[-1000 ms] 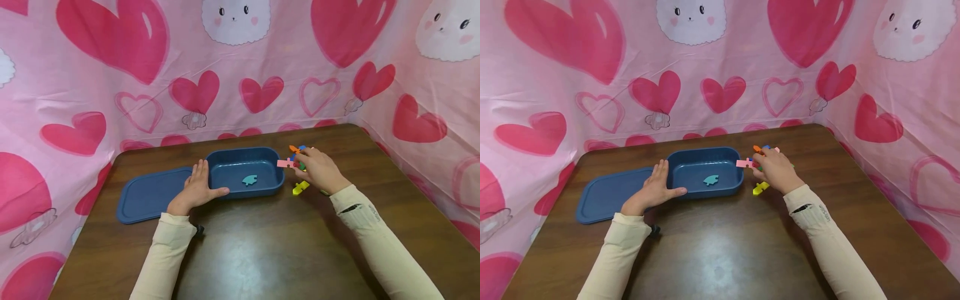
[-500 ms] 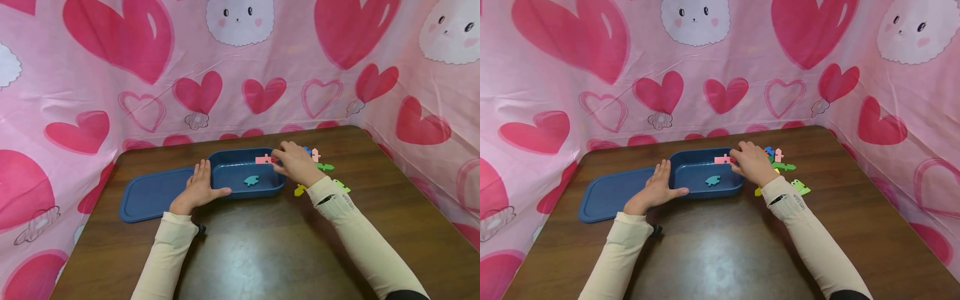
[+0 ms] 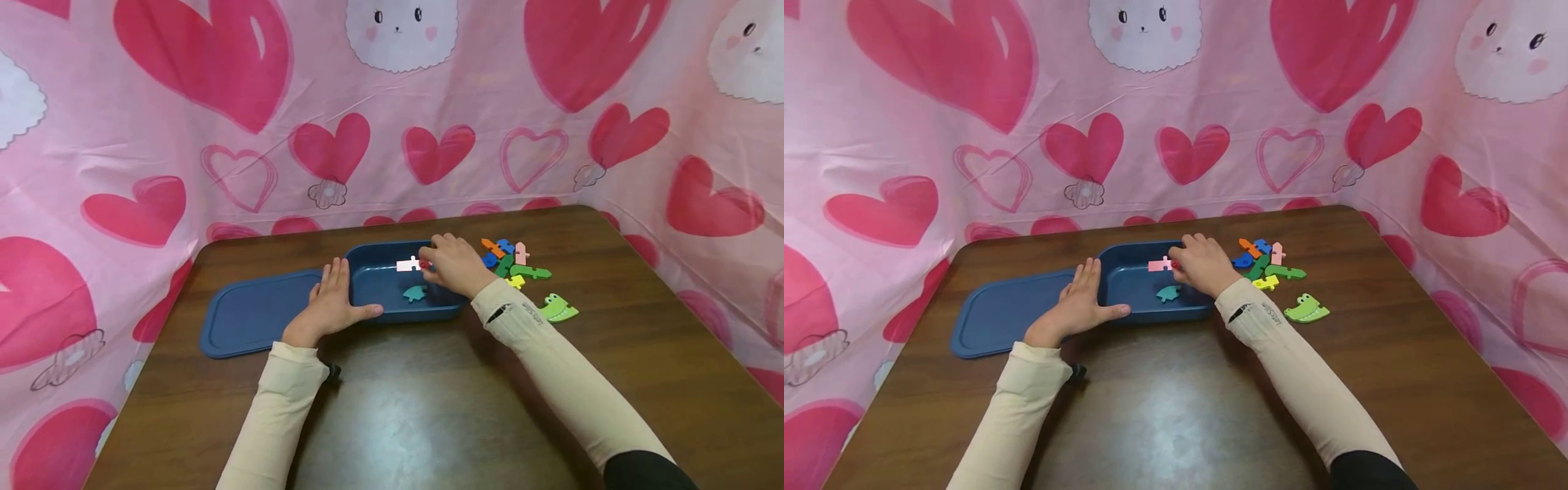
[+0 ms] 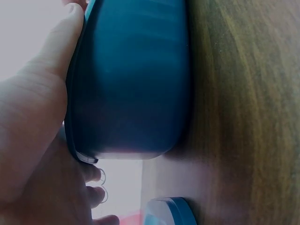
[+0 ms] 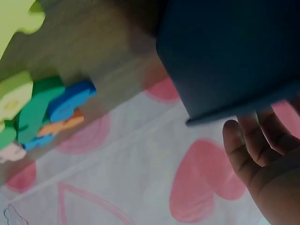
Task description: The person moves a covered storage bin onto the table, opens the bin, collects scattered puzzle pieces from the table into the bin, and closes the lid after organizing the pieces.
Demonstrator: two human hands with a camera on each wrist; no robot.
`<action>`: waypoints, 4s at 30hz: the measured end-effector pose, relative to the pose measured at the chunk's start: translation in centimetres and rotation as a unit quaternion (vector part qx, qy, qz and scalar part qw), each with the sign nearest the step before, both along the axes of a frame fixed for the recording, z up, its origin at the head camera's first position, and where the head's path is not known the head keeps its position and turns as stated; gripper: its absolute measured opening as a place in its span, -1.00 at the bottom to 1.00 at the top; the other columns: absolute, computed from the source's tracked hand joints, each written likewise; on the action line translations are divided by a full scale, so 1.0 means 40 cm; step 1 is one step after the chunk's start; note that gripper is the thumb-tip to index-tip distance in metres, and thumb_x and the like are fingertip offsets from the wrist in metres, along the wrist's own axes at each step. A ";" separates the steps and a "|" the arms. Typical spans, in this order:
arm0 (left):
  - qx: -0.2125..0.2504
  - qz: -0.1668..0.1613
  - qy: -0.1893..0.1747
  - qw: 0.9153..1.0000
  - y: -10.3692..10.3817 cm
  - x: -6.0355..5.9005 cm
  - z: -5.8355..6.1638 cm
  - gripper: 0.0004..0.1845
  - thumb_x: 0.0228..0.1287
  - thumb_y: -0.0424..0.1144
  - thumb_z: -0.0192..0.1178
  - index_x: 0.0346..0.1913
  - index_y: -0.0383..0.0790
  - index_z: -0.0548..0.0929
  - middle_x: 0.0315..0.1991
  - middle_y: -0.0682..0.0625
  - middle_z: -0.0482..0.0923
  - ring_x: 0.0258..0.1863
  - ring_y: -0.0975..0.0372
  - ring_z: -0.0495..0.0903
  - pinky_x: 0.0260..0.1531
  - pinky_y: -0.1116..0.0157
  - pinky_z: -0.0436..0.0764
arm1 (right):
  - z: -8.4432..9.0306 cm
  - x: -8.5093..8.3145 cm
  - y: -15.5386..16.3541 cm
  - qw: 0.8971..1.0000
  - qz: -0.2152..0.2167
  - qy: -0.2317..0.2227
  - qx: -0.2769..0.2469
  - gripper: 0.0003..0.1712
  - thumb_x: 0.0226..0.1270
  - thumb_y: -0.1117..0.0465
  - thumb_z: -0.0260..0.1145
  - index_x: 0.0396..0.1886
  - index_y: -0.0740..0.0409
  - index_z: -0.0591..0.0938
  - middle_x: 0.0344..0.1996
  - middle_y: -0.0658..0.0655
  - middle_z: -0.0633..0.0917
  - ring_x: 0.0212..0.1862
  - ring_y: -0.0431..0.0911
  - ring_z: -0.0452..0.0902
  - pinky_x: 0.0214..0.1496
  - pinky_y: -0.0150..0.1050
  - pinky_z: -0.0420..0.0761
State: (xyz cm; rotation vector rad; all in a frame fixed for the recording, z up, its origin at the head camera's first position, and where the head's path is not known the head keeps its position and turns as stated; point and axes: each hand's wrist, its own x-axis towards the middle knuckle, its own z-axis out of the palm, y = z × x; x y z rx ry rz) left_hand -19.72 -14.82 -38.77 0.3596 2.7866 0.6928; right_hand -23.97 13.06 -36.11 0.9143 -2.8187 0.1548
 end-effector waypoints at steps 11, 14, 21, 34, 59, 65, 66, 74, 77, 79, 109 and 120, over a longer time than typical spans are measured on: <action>-0.004 0.001 -0.004 1.000 0.005 0.006 0.014 0.41 0.08 0.52 0.22 0.61 -0.26 -0.39 0.62 -0.19 -0.48 0.57 -0.09 -0.49 0.44 -0.23 -0.23 | -0.032 -0.033 -0.006 0.994 -0.040 -0.099 0.020 -0.62 0.38 0.05 0.42 0.10 0.08 0.69 -0.15 0.15 0.64 -0.08 0.07 0.52 -0.02 -0.02 0.64; -0.005 0.000 -0.001 1.000 0.004 0.004 0.017 0.41 0.09 0.52 0.21 0.61 -0.27 -0.38 0.62 -0.20 -0.47 0.57 -0.10 -0.48 0.44 -0.24 -0.22 | -0.037 -0.037 -0.008 0.994 -0.047 -0.100 0.025 -0.59 0.39 0.02 0.41 0.14 0.09 0.68 -0.12 0.17 0.66 -0.07 0.07 0.54 -0.01 -0.01 0.65; -0.004 -0.004 -0.003 1.000 0.001 0.002 0.017 0.42 0.07 0.53 0.21 0.61 -0.28 -0.38 0.62 -0.20 -0.47 0.57 -0.09 -0.48 0.43 -0.24 -0.23 | -0.036 -0.035 -0.014 0.995 -0.055 -0.075 0.034 -0.48 0.38 -0.01 0.42 0.24 0.13 0.65 -0.04 0.22 0.69 -0.02 0.10 0.57 0.00 0.01 0.67; 0.004 -0.005 -0.002 1.000 -0.003 -0.005 0.011 0.41 0.07 0.51 0.23 0.61 -0.27 -0.36 0.62 -0.20 -0.45 0.57 -0.11 -0.46 0.43 -0.25 -0.21 | -0.008 -0.002 0.113 0.991 -0.079 -0.014 -0.105 -0.58 0.43 0.09 0.34 0.19 0.19 0.64 -0.03 0.24 0.70 -0.01 0.14 0.61 0.02 0.12 0.63; 0.003 -0.014 -0.005 1.000 -0.016 -0.015 0.009 0.44 0.05 0.53 0.22 0.60 -0.30 -0.38 0.62 -0.23 -0.47 0.56 -0.15 -0.46 0.41 -0.29 -0.24 | -0.093 0.037 0.522 0.960 -0.215 -0.157 -0.088 -0.72 0.30 0.28 0.36 -0.05 0.35 0.65 -0.30 0.26 0.71 -0.21 0.21 0.60 -0.10 0.24 0.53; 0.002 -0.014 -0.003 1.000 -0.011 -0.013 0.007 0.44 0.05 0.53 0.22 0.60 -0.30 -0.37 0.62 -0.23 -0.47 0.56 -0.14 -0.47 0.41 -0.29 -0.23 | -0.099 0.033 0.525 0.956 -0.220 -0.172 -0.090 -0.80 0.32 0.26 0.36 -0.15 0.30 0.65 -0.42 0.15 0.66 -0.34 0.10 0.53 -0.22 0.12 0.53; 0.002 -0.014 -0.003 1.000 -0.010 -0.013 0.006 0.44 0.05 0.54 0.22 0.60 -0.30 -0.37 0.62 -0.23 -0.47 0.56 -0.14 -0.47 0.41 -0.29 -0.23 | -0.098 0.033 0.526 0.956 -0.219 -0.175 -0.090 -0.80 0.32 0.25 0.36 -0.16 0.30 0.64 -0.43 0.13 0.65 -0.35 0.08 0.52 -0.24 0.09 0.53; 0.005 -0.014 -0.001 1.000 -0.010 -0.012 0.002 0.44 0.04 0.54 0.22 0.60 -0.30 -0.37 0.62 -0.23 -0.47 0.56 -0.14 -0.47 0.40 -0.30 -0.25 | -0.098 0.045 0.532 0.961 -0.200 -0.156 -0.106 -0.81 0.23 0.21 0.37 -0.24 0.23 0.63 -0.45 0.09 0.66 -0.40 0.01 0.53 -0.34 -0.04 0.50; 0.005 -0.015 0.000 1.000 -0.009 -0.010 0.003 0.43 0.06 0.53 0.22 0.60 -0.30 -0.37 0.62 -0.23 -0.47 0.56 -0.14 -0.47 0.40 -0.30 -0.24 | -0.099 0.050 0.534 0.962 -0.201 -0.143 -0.117 -0.79 0.21 0.21 0.36 -0.21 0.23 0.63 -0.40 0.14 0.68 -0.35 0.04 0.55 -0.30 -0.02 0.52; 0.004 -0.014 0.001 1.000 -0.008 -0.008 0.003 0.43 0.06 0.52 0.22 0.60 -0.30 -0.37 0.62 -0.22 -0.47 0.56 -0.14 -0.47 0.41 -0.29 -0.23 | -0.098 0.053 0.535 0.961 -0.203 -0.138 -0.124 -0.76 0.21 0.20 0.36 -0.18 0.23 0.62 -0.38 0.16 0.68 -0.33 0.06 0.55 -0.29 -0.02 0.52; 0.007 -0.012 -0.003 1.000 -0.011 -0.010 0.008 0.42 0.06 0.50 0.24 0.61 -0.28 -0.36 0.62 -0.21 -0.45 0.57 -0.12 -0.46 0.42 -0.27 -0.23 | 0.008 0.079 0.344 0.970 -0.113 -0.103 -0.191 -0.81 0.27 0.28 0.41 -0.16 0.18 0.61 -0.44 0.08 0.63 -0.40 -0.01 0.48 -0.38 -0.14 0.50; 0.007 -0.016 -0.001 1.000 -0.011 -0.010 0.010 0.42 0.07 0.51 0.23 0.61 -0.30 -0.37 0.62 -0.22 -0.46 0.57 -0.13 -0.45 0.42 -0.27 -0.23 | 0.002 0.097 0.241 0.970 -0.043 -0.128 -0.203 -0.83 0.27 0.27 0.46 -0.18 0.09 0.65 -0.54 -0.03 0.55 -0.48 -0.11 0.42 -0.49 -0.23 0.47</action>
